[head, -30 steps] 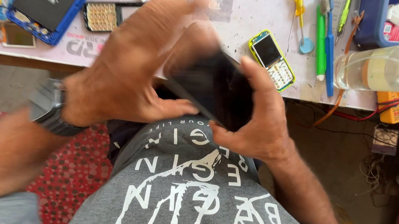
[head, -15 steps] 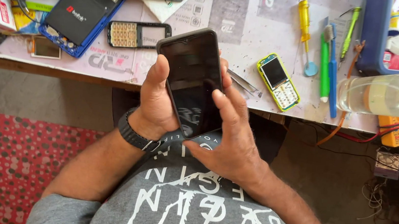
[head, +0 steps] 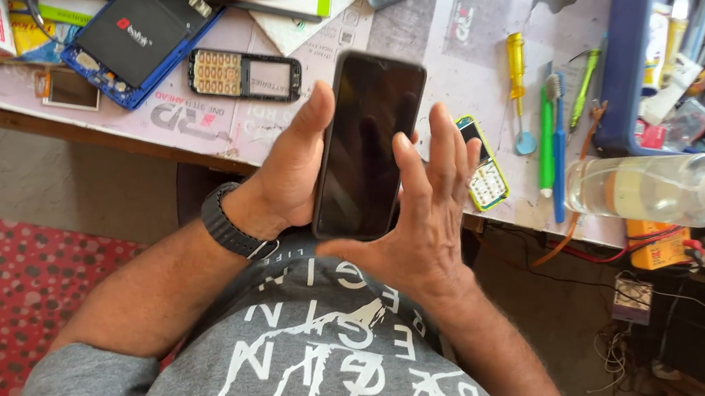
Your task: The person holds a disassembled yellow flip phone and uses a smartphone flashlight to illuminate the internal components. They then use a cotton swab to clean the screen area of the flip phone.
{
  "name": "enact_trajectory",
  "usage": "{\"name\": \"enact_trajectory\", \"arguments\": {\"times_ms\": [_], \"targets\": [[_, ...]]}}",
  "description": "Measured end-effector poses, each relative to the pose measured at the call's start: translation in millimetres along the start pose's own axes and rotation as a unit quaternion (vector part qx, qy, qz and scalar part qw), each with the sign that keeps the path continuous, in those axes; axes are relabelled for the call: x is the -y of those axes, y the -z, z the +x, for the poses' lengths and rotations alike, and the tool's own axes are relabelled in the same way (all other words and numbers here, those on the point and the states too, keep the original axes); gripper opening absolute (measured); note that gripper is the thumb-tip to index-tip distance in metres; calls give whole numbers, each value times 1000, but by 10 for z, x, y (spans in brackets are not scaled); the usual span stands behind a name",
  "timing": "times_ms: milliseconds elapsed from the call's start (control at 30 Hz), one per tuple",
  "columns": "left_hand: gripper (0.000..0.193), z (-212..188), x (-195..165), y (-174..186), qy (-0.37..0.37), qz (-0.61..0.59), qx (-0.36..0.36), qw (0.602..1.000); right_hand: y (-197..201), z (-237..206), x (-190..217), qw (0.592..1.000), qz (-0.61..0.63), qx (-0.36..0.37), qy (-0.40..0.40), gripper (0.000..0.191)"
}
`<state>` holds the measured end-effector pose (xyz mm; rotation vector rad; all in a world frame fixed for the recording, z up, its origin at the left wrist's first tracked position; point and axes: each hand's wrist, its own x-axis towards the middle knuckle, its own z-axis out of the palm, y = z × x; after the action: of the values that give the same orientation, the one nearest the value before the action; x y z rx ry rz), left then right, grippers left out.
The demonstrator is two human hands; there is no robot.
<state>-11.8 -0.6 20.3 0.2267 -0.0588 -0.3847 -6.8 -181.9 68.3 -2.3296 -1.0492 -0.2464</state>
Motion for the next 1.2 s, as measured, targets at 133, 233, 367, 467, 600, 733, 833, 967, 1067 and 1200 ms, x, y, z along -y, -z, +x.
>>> {"name": "enact_trajectory", "arguments": {"times_ms": [133,233,367,467,600,733,833,967,1067,1200], "targets": [[85,22,-20,-32,6,84,-8,996,164,159,-141,1000,-9,18,13,132],[89,25,-20,-31,-16,167,0,986,221,258,-278,998,-56,15,12,125],[90,37,-43,-23,-20,214,20,977,219,298,-356,996,-81,25,18,121],[91,37,-48,-29,-25,227,6,974,195,318,-378,995,-94,23,22,119],[92,54,-58,-24,-21,219,17,975,193,322,-398,994,-101,22,24,118],[92,74,-57,4,-20,206,23,978,234,296,-432,994,-101,21,24,119],[92,77,-69,38,-11,192,22,981,252,265,-460,995,-92,13,22,118],[89,103,-78,91,0,140,44,989,222,208,-489,997,-73,12,21,116],[85,111,-89,119,-3,144,37,989,195,164,-496,997,-68,11,18,115],[85,118,-96,115,-2,169,26,985,183,158,-490,998,-64,17,11,115]]}}
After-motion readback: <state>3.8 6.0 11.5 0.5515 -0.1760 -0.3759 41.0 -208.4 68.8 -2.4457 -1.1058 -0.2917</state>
